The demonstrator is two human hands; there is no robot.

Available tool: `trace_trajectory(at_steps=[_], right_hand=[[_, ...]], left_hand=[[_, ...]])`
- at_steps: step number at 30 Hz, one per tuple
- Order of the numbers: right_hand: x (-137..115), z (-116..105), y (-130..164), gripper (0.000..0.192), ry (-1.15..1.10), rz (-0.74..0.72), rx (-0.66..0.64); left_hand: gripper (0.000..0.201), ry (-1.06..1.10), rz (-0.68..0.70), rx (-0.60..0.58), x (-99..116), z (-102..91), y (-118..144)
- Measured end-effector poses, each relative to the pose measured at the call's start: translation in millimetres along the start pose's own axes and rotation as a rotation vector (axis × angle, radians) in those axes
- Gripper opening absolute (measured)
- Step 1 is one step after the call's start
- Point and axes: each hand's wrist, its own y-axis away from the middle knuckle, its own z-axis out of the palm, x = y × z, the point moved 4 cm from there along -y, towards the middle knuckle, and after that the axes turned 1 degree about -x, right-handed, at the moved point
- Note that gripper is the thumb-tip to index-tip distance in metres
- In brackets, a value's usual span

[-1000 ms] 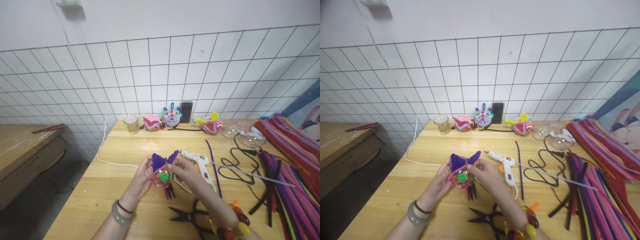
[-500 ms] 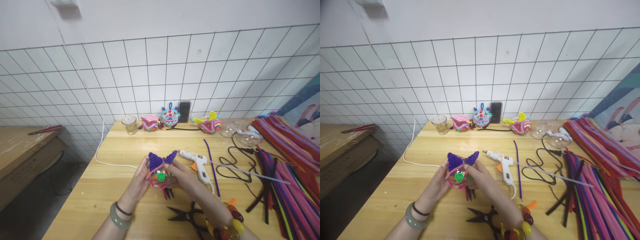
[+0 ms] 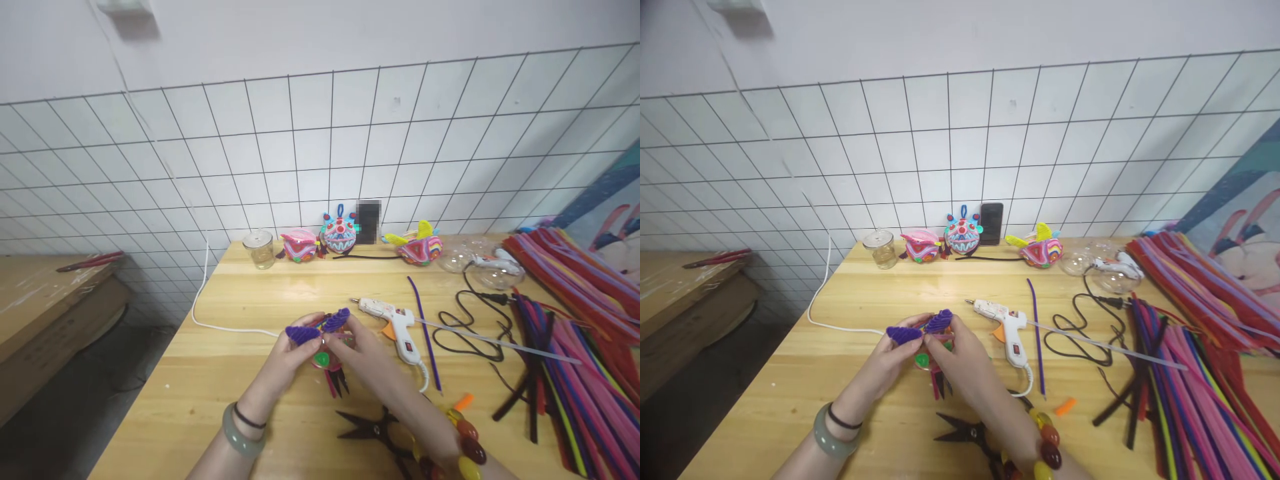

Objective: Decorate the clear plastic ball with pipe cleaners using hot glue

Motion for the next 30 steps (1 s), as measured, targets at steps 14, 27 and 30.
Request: trace_trajectory(at_steps=[14,27,30], right_hand=[[-3.5,3.8,5.0,0.024,0.016,-0.016,-0.022],[-11.2,-2.8,10.8,0.058,-0.153,0.011,-0.009],[-18.3,-7.0,10.6,0.032,-0.076,-0.041,0.018]], left_hand=[[0.032,0.022,0.01,0.045,0.0,-2.7,-1.9],[0.02,0.541,-0.086,0.041,6.5,-17.2,-5.2],[0.016,0.569,-0.109,0.051,4.4,-18.9,-5.7]])
